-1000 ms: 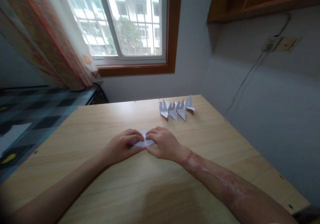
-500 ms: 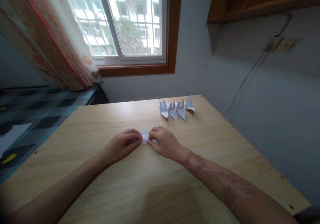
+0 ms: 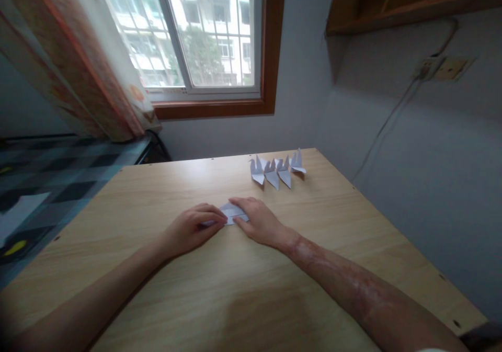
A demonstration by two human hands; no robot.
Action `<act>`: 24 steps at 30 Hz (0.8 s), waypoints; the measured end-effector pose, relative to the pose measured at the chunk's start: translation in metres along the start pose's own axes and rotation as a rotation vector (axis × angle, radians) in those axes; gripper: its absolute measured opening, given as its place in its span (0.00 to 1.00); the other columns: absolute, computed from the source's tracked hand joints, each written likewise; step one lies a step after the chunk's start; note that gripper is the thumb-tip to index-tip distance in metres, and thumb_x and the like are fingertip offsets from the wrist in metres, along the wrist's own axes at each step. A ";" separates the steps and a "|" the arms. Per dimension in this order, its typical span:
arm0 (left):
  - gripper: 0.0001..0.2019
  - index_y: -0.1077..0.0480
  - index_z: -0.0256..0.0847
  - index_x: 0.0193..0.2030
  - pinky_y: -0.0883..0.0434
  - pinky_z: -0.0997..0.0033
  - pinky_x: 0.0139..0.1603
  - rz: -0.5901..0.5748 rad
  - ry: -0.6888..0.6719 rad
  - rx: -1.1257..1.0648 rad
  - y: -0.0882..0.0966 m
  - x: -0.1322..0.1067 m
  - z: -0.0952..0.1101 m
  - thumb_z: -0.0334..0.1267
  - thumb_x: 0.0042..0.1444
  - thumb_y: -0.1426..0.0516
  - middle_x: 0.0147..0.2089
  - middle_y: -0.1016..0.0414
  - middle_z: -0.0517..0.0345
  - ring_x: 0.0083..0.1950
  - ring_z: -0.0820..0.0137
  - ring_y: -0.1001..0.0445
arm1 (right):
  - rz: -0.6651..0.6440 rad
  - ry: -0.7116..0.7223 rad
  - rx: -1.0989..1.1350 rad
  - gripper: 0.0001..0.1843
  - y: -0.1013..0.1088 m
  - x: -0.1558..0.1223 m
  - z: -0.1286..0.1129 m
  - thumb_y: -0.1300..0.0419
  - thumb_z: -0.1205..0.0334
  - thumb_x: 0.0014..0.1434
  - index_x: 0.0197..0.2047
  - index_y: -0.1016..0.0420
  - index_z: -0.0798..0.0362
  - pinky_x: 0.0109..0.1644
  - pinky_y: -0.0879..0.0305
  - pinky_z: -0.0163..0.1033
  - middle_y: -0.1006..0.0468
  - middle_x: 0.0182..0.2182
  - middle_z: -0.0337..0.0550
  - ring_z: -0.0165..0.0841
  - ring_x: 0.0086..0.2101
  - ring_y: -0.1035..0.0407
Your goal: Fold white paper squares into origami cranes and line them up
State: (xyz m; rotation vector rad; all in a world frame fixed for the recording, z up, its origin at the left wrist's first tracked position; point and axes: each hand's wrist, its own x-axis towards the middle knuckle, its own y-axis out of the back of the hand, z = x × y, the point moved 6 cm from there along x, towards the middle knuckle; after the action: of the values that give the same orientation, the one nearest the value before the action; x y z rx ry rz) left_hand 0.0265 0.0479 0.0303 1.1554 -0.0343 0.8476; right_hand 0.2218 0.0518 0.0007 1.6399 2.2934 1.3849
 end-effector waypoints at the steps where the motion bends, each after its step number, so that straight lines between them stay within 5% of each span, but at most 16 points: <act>1: 0.09 0.15 0.47 0.47 0.19 0.64 0.54 0.000 0.001 0.000 0.000 0.000 -0.001 0.36 0.74 0.39 0.48 0.12 0.53 0.50 0.64 0.15 | -0.006 0.004 0.006 0.29 0.000 0.000 -0.001 0.34 0.67 0.69 0.72 0.27 0.50 0.72 0.30 0.58 0.19 0.65 0.54 0.47 0.64 0.25; 5: 0.08 0.16 0.47 0.46 0.20 0.66 0.51 0.001 0.025 0.050 0.001 -0.001 -0.002 0.37 0.74 0.39 0.47 0.13 0.55 0.48 0.65 0.15 | -0.022 0.037 -0.008 0.29 0.004 0.002 -0.007 0.33 0.70 0.69 0.72 0.25 0.49 0.69 0.28 0.57 0.16 0.62 0.52 0.46 0.61 0.23; 12: 0.06 0.19 0.46 0.52 0.20 0.63 0.52 0.047 0.032 0.164 0.006 -0.002 0.002 0.38 0.71 0.37 0.52 0.16 0.52 0.50 0.63 0.17 | -0.012 0.142 -0.106 0.14 0.003 0.002 -0.017 0.35 0.71 0.71 0.56 0.14 0.47 0.65 0.28 0.51 0.12 0.54 0.46 0.42 0.55 0.21; 16: 0.08 0.19 0.46 0.53 0.20 0.56 0.58 0.030 -0.029 0.218 0.005 0.000 0.006 0.39 0.73 0.39 0.54 0.15 0.49 0.54 0.59 0.17 | -0.034 0.160 -0.199 0.10 0.003 0.000 -0.024 0.32 0.62 0.73 0.55 0.14 0.48 0.65 0.28 0.54 0.13 0.55 0.47 0.44 0.56 0.22; 24: 0.10 0.16 0.49 0.55 0.18 0.62 0.55 0.007 -0.025 0.213 0.001 -0.003 0.006 0.40 0.76 0.41 0.56 0.12 0.54 0.53 0.62 0.12 | -0.051 0.200 -0.298 0.09 0.002 0.000 -0.028 0.35 0.59 0.76 0.54 0.15 0.47 0.65 0.31 0.56 0.12 0.54 0.47 0.45 0.53 0.22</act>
State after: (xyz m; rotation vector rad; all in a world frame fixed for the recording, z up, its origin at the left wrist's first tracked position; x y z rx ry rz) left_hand 0.0257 0.0415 0.0326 1.3662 0.0320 0.8576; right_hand 0.2106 0.0335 0.0196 1.4027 2.0711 1.8470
